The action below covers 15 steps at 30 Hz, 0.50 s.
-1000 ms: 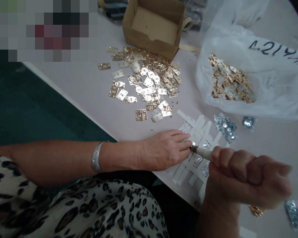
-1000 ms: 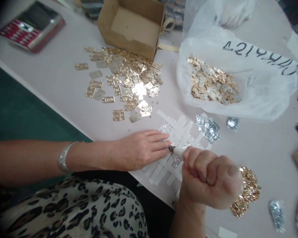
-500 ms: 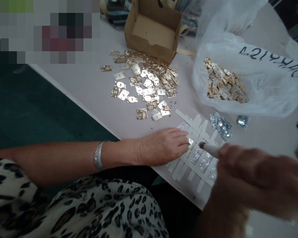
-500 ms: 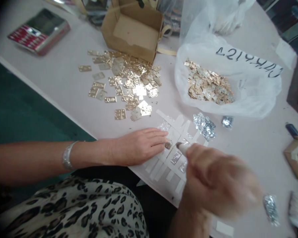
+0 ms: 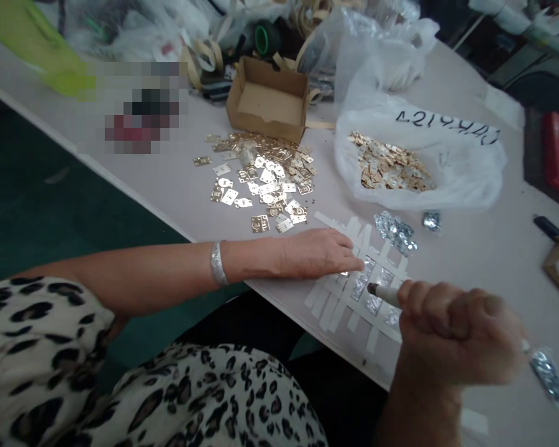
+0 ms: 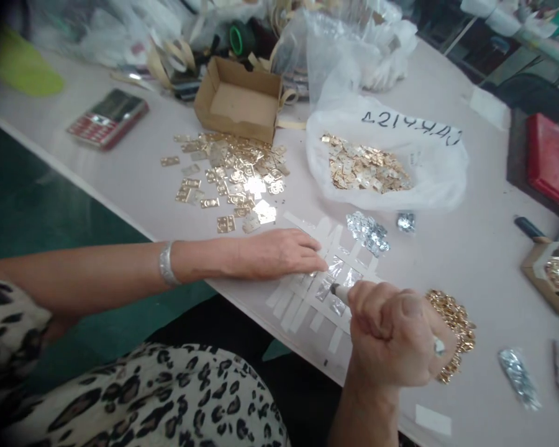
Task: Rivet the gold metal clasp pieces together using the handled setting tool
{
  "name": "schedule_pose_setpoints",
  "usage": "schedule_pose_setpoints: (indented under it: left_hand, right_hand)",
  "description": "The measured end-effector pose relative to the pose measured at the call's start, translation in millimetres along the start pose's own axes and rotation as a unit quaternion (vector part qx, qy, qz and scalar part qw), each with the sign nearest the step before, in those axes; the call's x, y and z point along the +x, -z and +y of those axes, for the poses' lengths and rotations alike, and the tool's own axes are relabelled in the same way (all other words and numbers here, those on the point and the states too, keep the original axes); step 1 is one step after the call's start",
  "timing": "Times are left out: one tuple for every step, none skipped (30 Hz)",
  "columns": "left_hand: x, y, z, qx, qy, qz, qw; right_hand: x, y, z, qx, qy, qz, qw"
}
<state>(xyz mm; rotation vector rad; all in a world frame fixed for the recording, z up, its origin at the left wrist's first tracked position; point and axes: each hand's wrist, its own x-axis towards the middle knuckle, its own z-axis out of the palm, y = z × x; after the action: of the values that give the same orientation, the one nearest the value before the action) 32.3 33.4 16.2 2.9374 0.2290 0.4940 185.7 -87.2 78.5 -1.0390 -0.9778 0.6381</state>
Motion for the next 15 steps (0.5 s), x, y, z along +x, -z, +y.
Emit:
schedule_pose_setpoints:
  left_hand:
    - [2.7,0.1,-0.9,0.011,-0.017,-0.008,1.000]
    - [4.2,0.1,-0.1,0.024,-0.034,-0.013,0.999]
    - [4.5,-0.2,2.3,0.037,-0.046,-0.013,0.998]
    - [3.6,-0.6,6.5,0.050,-0.031,-0.002,0.998]
    - [1.7,-1.1,12.2,0.060,-0.008,0.011,0.998]
    - [-1.1,-1.6,19.0,0.065,0.014,0.024,0.997]
    - [-4.5,-2.1,26.5,0.065,0.034,0.035,0.997]
    - [-8.3,-2.3,34.0,0.058,0.051,0.042,0.996]
    - [-12.5,-2.3,40.8,0.048,0.064,0.045,0.996]
    - [-16.8,-1.9,46.4,0.035,0.071,0.047,0.996]
    - [-21.2,-1.3,50.3,0.023,0.075,0.047,0.996]
    - [-25.4,-0.5,52.3,0.011,0.076,0.046,0.996]
    - [-29.3,0.3,52.5,0.001,0.076,0.046,0.996]
    - [-32.8,0.9,51.2,-0.006,0.074,0.048,0.996]
    - [-35.8,1.1,48.9,-0.010,0.068,0.051,0.996]
  right_hand:
    - [-4.0,2.9,0.4,0.001,0.008,0.013,1.000]
    - [-7.9,5.6,1.4,0.003,0.015,0.021,1.000]
    - [-11.2,8.1,2.6,0.006,0.020,0.027,0.999]
    - [-13.9,10.2,3.8,0.010,0.023,0.032,0.999]
    - [-15.7,11.8,4.9,0.014,0.023,0.041,0.999]
    - [-16.7,12.9,5.8,0.019,0.021,0.051,0.998]
    - [-17.0,13.4,6.4,0.025,0.021,0.065,0.997]
    - [-16.6,13.3,6.8,0.030,0.020,0.078,0.996]
    - [-15.7,12.9,7.2,0.035,0.022,0.090,0.995]
    - [-14.4,12.2,7.6,0.040,0.021,0.098,0.994]
    - [-12.8,11.5,8.3,0.046,0.019,0.107,0.993]
    - [-11.0,11.1,9.5,0.053,0.013,0.114,0.992]
    - [-9.0,11.2,11.4,0.063,0.003,0.122,0.991]
    - [-6.8,11.8,14.2,0.077,-0.009,0.128,0.989]
    - [-4.5,13.2,17.8,0.095,-0.023,0.137,0.986]
